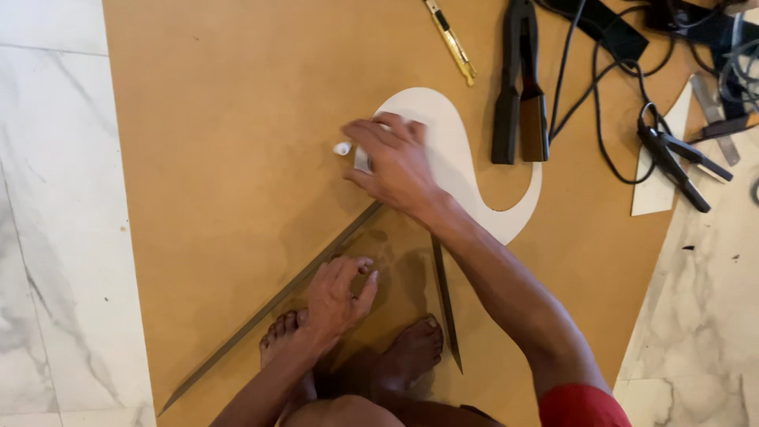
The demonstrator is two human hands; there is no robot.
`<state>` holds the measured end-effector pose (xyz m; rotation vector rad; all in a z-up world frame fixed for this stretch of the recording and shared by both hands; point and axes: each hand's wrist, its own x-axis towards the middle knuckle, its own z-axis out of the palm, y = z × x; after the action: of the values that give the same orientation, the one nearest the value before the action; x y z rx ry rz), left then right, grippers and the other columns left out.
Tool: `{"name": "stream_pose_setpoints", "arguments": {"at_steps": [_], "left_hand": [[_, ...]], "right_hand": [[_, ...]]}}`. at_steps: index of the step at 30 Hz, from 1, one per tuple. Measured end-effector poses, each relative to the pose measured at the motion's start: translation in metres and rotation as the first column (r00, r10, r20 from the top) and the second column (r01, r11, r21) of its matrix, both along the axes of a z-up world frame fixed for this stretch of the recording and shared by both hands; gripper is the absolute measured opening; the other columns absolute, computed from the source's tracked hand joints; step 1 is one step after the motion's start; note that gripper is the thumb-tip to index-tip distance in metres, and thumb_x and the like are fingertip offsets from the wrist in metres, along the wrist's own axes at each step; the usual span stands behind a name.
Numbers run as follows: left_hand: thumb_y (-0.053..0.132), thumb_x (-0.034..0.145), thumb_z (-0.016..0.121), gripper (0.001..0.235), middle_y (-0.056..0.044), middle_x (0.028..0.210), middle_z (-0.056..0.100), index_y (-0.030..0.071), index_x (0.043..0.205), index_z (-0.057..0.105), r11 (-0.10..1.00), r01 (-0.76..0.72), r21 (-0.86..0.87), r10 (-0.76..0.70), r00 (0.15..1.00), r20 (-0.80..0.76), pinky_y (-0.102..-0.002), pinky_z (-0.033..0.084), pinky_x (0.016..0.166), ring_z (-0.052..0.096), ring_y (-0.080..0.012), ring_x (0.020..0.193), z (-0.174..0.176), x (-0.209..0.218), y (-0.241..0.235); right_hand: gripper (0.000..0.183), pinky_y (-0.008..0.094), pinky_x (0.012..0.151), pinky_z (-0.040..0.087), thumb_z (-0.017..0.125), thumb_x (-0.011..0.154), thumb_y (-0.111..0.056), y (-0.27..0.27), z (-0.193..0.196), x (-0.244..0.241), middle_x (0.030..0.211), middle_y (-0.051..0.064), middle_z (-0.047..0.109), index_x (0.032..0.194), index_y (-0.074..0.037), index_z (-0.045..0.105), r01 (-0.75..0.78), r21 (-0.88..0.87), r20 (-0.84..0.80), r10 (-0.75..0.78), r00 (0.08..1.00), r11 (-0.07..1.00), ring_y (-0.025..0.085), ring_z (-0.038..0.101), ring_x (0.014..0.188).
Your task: The person uses a heat gun to warm a long metal strip and bends it to fit a white curved template on the floor. They repeatedly apply heat, press the metal into the curve, and adjust the strip's position to match the template's shape.
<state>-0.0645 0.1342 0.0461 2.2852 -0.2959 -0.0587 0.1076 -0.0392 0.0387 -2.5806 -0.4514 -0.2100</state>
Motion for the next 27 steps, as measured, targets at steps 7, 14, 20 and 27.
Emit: {"name": "stream_pose_setpoints", "arguments": {"at_steps": [7,14,20,27], "left_hand": [[0.017,0.083,0.077,0.017,-0.007,0.082,0.072,0.010,0.097,0.070,0.967,-0.177,-0.181,0.124,0.954,-0.273,-0.041,0.057,0.068,0.073,-0.0292,0.076,0.003,-0.007,-0.001],[0.016,0.087,0.075,0.030,-0.005,0.102,0.077,0.013,0.117,0.072,0.829,-0.496,-0.258,0.076,0.558,-0.827,-0.029,0.058,0.080,0.072,-0.0129,0.090,-0.023,-0.010,-0.011],[0.012,0.091,0.073,0.036,-0.008,0.105,0.069,0.001,0.124,0.064,0.658,-0.665,-0.353,-0.002,0.468,-0.884,-0.029,0.052,0.086,0.063,-0.0139,0.093,-0.066,-0.017,-0.019],[0.027,0.091,0.069,0.024,0.005,0.091,0.074,0.016,0.111,0.070,0.915,-0.332,-0.228,0.091,0.722,-0.686,-0.026,0.054,0.073,0.068,-0.0091,0.087,0.004,0.011,-0.008]], "right_hand": [[0.017,0.047,0.089,0.035,0.077,0.087,-0.040,0.010,-0.015,0.034,0.099,-0.010,0.078,0.091,-0.024,0.073,0.017,-0.028,-0.066,-0.019,0.998,0.999,0.020,0.066,0.096],[0.033,0.030,0.077,0.059,0.089,0.080,-0.043,-0.112,-0.067,0.078,0.081,-0.006,0.076,0.110,-0.037,0.078,0.627,-0.031,-0.241,-0.615,0.751,0.778,0.017,0.077,0.082],[0.036,0.035,0.075,0.063,0.089,0.079,-0.028,-0.114,-0.056,0.066,0.090,0.009,0.077,0.114,-0.025,0.079,0.660,0.077,-0.284,-0.618,0.733,0.747,0.026,0.078,0.083],[0.050,0.040,0.091,0.053,0.073,0.088,-0.022,-0.095,0.027,0.001,0.124,0.005,0.076,0.133,-0.012,0.053,0.693,0.065,-0.419,-0.611,0.672,0.718,0.027,0.075,0.101]]}}
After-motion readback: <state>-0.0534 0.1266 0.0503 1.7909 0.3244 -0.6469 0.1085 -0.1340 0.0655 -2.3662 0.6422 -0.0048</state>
